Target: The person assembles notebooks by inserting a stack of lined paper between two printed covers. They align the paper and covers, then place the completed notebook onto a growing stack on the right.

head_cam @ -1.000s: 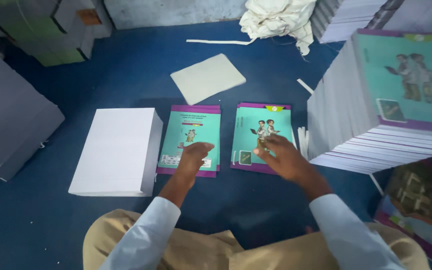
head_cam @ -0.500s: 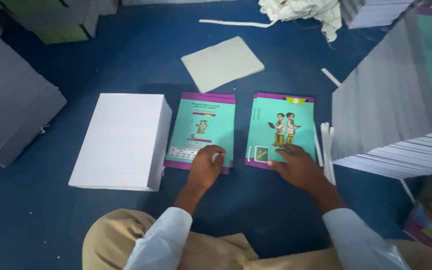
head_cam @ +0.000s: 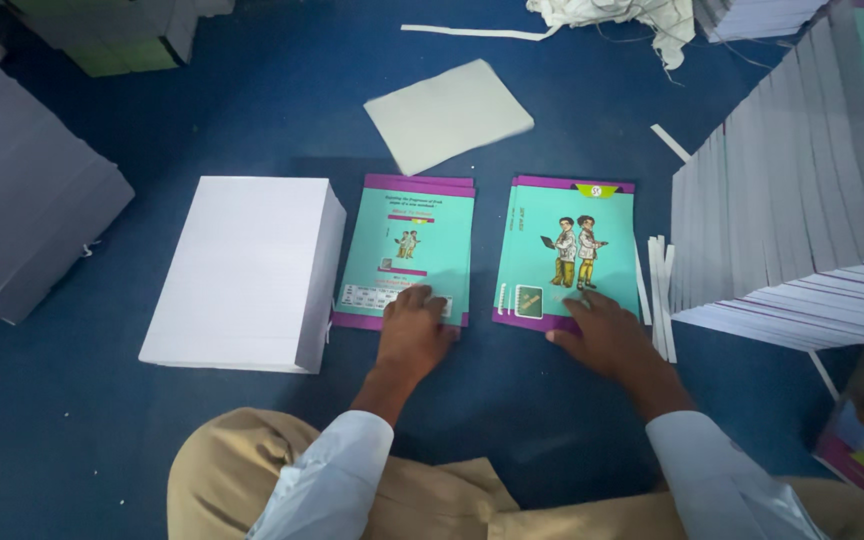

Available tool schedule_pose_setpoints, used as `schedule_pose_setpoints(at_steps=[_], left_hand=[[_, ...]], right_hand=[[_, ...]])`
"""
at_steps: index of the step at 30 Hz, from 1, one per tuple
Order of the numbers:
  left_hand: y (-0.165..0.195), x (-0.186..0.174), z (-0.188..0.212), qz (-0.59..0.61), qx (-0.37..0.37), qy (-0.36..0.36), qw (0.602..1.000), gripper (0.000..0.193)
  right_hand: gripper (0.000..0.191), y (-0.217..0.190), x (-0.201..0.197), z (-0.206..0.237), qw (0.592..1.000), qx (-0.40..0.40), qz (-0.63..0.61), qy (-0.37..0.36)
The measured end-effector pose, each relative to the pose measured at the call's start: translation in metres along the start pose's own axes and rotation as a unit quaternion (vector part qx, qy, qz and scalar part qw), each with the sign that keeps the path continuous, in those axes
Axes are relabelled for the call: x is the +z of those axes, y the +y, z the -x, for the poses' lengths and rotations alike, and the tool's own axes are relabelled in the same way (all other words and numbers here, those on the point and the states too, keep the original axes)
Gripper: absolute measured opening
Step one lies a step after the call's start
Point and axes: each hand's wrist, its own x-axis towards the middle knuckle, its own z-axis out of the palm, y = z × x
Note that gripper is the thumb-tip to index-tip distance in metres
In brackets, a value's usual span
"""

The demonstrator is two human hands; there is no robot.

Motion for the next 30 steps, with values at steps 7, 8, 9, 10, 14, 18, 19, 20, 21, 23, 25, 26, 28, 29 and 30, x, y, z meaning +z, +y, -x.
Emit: schedule_pose_setpoints(at_steps=[7, 8, 9, 10, 14, 18, 19, 20, 21, 23, 25, 26, 28, 29, 30], left_hand=[[0.008, -0.017, -0.002, -0.017, 0.039, 0.042, 0.998, 0.039], [0.009, -0.022, -0.004, -0.022, 0.036, 0.049, 0.998, 0.037], [0.009, -0.028, -0.006, -0.027, 0.034, 0.056, 0.997, 0.035], [0.009, -0.036, -0.009, -0.018, 0.024, 0.077, 0.997, 0.032], [-0.001, -0.072, -0.016, 0.036, -0.015, 0.148, 0.988, 0.025], [-0.024, -0.119, -0.032, -0.023, -0.095, 0.152, 0.984, 0.017], [-0.032, -0.133, -0.035, 0.000, -0.135, 0.134, 0.982, 0.018], [-0.040, -0.147, -0.036, 0.024, -0.175, 0.116, 0.977, 0.018], [-0.047, -0.159, -0.038, -0.022, -0.196, 0.092, 0.976, 0.019], [-0.056, -0.178, -0.041, -0.114, -0.233, 0.045, 0.965, 0.019], [-0.059, -0.187, -0.038, -0.158, -0.215, 0.023, 0.963, 0.029], [-0.060, -0.189, -0.038, -0.180, -0.206, 0.013, 0.962, 0.035], [-0.057, -0.186, -0.040, -0.168, -0.246, -0.034, 0.954, 0.047], [-0.057, -0.184, -0.041, -0.161, -0.265, -0.057, 0.949, 0.054], [-0.057, -0.180, -0.042, -0.170, -0.265, -0.052, 0.948, 0.057]], right_hand=[[0.077, -0.001, -0.001, -0.001, 1.000, 0.003, 0.009, -0.003], [0.077, -0.001, -0.001, 0.000, 1.000, 0.010, 0.002, -0.006], [0.077, 0.000, -0.001, 0.000, 1.000, 0.016, -0.006, -0.010], [0.077, 0.000, -0.001, 0.000, 1.000, 0.008, -0.007, -0.001], [0.073, 0.002, -0.001, 0.001, 0.998, -0.025, -0.009, 0.049], [0.071, 0.002, -0.005, 0.001, 0.992, -0.060, -0.034, 0.107], [0.070, 0.002, -0.006, 0.000, 0.991, -0.064, -0.044, 0.106], [0.069, 0.001, -0.007, 0.000, 0.991, -0.067, -0.054, 0.105], [0.069, 0.001, -0.009, 0.001, 0.990, -0.070, -0.063, 0.104], [0.067, 0.001, -0.011, 0.003, 0.991, -0.068, -0.074, 0.094], [0.066, -0.002, -0.011, 0.005, 0.990, -0.064, -0.085, 0.090], [0.067, -0.003, -0.012, 0.007, 0.990, -0.063, -0.089, 0.092], [0.067, -0.005, -0.013, 0.008, 0.991, -0.056, -0.086, 0.086], [0.067, -0.006, -0.014, 0.009, 0.993, -0.051, -0.078, 0.078], [0.067, -0.007, -0.015, 0.010, 0.994, -0.045, -0.069, 0.070]])
